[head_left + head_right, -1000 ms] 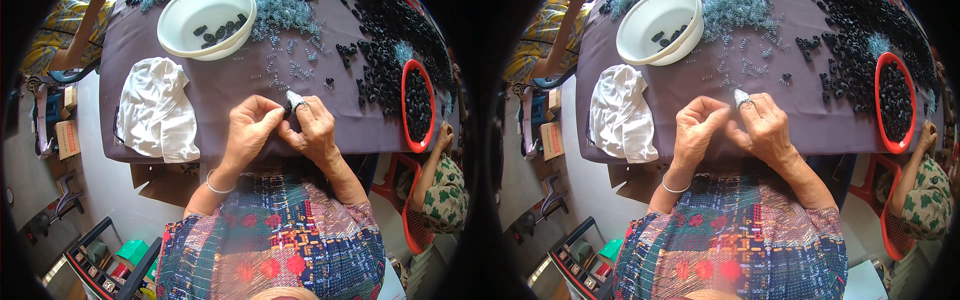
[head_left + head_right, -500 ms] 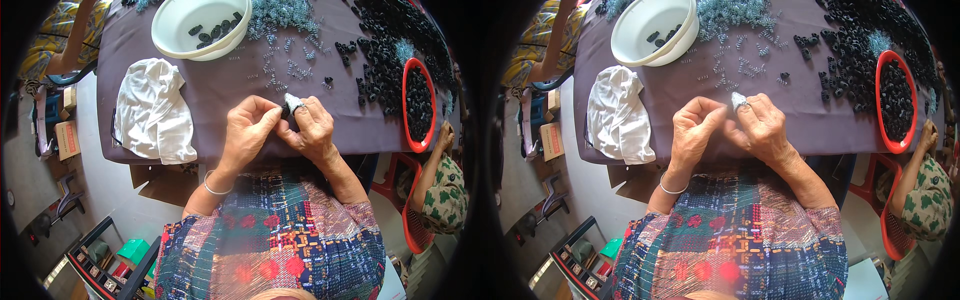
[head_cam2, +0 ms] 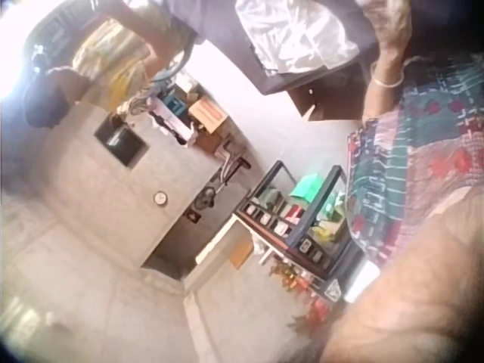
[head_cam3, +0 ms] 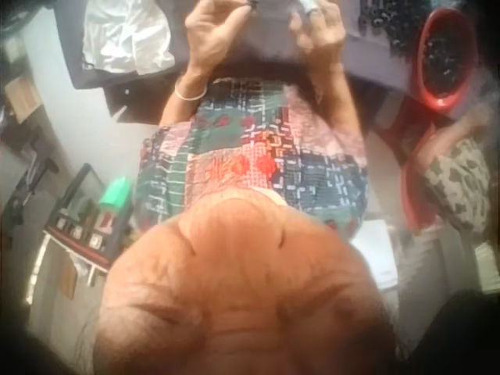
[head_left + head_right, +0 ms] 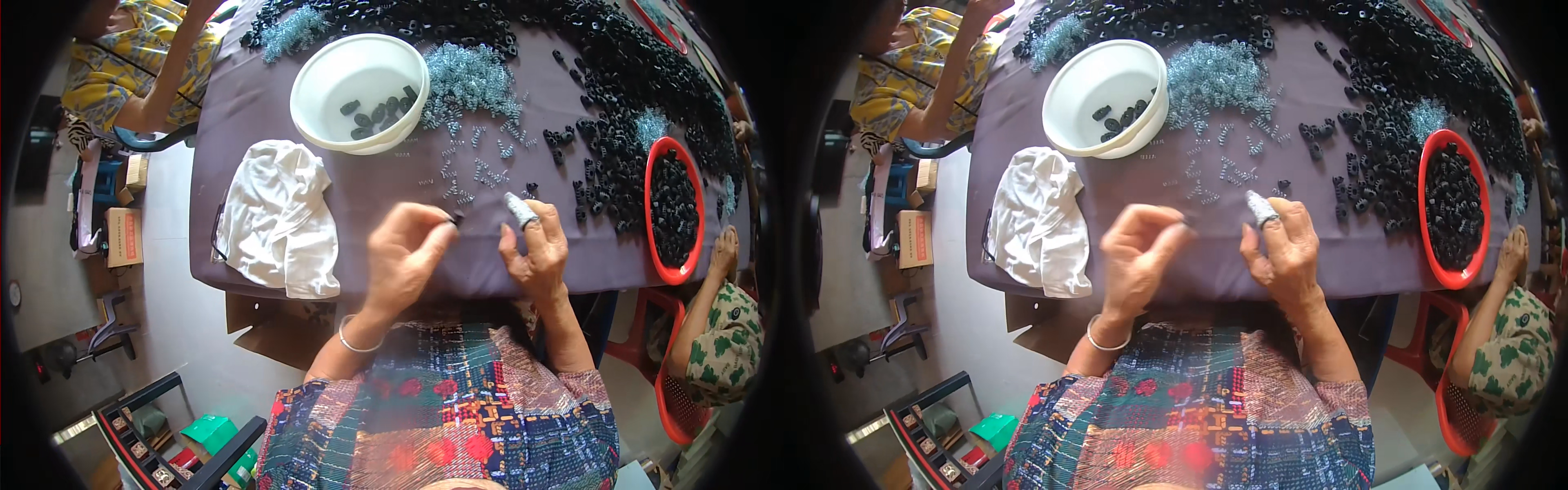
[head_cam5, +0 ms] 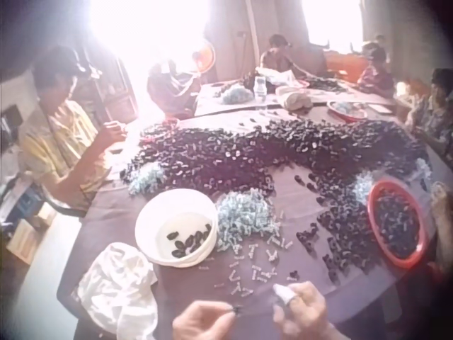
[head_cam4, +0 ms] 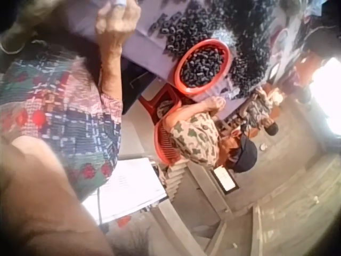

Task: The person assembles plastic cord locks by hand, picking up small plastic components and springs from the table and fitting them together.

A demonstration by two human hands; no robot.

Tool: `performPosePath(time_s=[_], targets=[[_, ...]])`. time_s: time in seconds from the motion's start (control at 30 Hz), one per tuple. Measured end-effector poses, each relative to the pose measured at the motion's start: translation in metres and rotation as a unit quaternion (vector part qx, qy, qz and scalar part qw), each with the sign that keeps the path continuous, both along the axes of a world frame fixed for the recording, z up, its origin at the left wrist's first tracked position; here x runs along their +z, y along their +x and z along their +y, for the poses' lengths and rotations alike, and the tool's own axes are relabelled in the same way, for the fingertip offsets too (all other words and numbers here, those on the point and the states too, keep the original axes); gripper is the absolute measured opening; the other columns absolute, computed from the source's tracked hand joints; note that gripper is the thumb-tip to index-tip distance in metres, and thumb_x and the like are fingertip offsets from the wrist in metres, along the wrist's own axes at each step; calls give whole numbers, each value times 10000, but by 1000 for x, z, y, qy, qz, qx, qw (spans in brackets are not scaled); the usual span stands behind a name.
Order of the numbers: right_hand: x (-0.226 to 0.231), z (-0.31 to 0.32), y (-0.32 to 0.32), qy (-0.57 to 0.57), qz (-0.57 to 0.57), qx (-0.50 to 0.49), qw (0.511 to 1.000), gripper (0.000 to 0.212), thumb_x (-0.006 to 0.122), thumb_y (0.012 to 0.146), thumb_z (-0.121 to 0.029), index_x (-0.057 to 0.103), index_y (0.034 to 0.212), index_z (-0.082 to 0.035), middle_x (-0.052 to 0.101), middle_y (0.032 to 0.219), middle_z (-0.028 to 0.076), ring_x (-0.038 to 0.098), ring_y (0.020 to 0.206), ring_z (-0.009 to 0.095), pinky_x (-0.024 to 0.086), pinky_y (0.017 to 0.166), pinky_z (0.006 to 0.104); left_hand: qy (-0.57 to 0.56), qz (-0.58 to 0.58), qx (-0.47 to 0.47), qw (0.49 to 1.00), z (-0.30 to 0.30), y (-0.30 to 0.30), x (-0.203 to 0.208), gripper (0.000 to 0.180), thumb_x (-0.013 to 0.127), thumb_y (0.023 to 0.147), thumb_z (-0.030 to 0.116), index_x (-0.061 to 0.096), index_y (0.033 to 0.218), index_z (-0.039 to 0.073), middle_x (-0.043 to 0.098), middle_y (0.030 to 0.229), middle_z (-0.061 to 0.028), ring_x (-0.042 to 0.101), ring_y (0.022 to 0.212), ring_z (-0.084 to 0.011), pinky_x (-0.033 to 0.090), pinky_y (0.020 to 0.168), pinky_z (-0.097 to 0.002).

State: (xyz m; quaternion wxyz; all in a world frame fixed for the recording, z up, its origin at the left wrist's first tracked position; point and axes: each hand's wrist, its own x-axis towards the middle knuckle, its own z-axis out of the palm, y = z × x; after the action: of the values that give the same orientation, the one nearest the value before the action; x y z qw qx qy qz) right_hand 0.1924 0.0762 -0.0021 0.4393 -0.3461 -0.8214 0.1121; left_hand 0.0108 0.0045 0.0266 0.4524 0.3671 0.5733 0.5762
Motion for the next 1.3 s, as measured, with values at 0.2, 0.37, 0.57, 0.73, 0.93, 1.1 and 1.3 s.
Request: performPosePath(time_s=[0.2,0.37,0.57,0.73,0.93,1.1,1.3], targets=[[-8,3,6,18,29,-22,999,200,672,690,78,634,886,72,605,915,150,593,750,293,502,646,372,221,406,230,856,54,-55,25,144,715,798,-3,635,909,43,682,877,-77,628,731,-169,494,651,-277],[-1,13,10,-3,46,-106,993,157,671,732,97,627,875,49,606,903,142,599,730,264,497,618,334,121,515,187,828,69,-83,24,170,746,767,63,685,922,32,693,885,-97,637,855,-263,481,800,-360],[-5,13,29,-55,20,-150,987,171,675,720,94,630,876,39,600,881,134,597,740,269,494,638,351,220,516,167,811,45,-35,13,187,743,731,-17,680,898,39,670,989,-101,604,926,-274,460,857,-370],[-3,18,22,-45,-24,-129,990,170,689,704,55,640,864,25,595,854,128,588,765,290,487,681,370,187,369,-26,910,21,4,-8,195,722,732,-59,669,900,25,666,916,-95,645,844,-228,522,754,-316],[11,36,25,-41,-59,-137,988,168,701,725,21,649,883,-1,587,838,99,596,767,284,492,672,375,160,291,-82,940,20,13,-15,158,719,765,-49,666,903,6,669,907,-87,650,782,-168,523,696,-264],[12,41,31,-57,-75,-166,982,173,716,715,-1,647,873,-6,593,847,97,601,774,286,493,685,381,161,283,-100,940,15,13,-26,149,713,758,-56,664,889,-5,667,888,-100,655,769,-179,526,690,-265],[9,62,46,-3,-181,-283,942,148,726,729,-101,649,845,-51,598,896,67,599,861,262,471,712,393,169,273,-95,942,16,12,-30,155,722,733,-33,650,864,9,656,860,-129,652,756,-278,529,676,-338]])
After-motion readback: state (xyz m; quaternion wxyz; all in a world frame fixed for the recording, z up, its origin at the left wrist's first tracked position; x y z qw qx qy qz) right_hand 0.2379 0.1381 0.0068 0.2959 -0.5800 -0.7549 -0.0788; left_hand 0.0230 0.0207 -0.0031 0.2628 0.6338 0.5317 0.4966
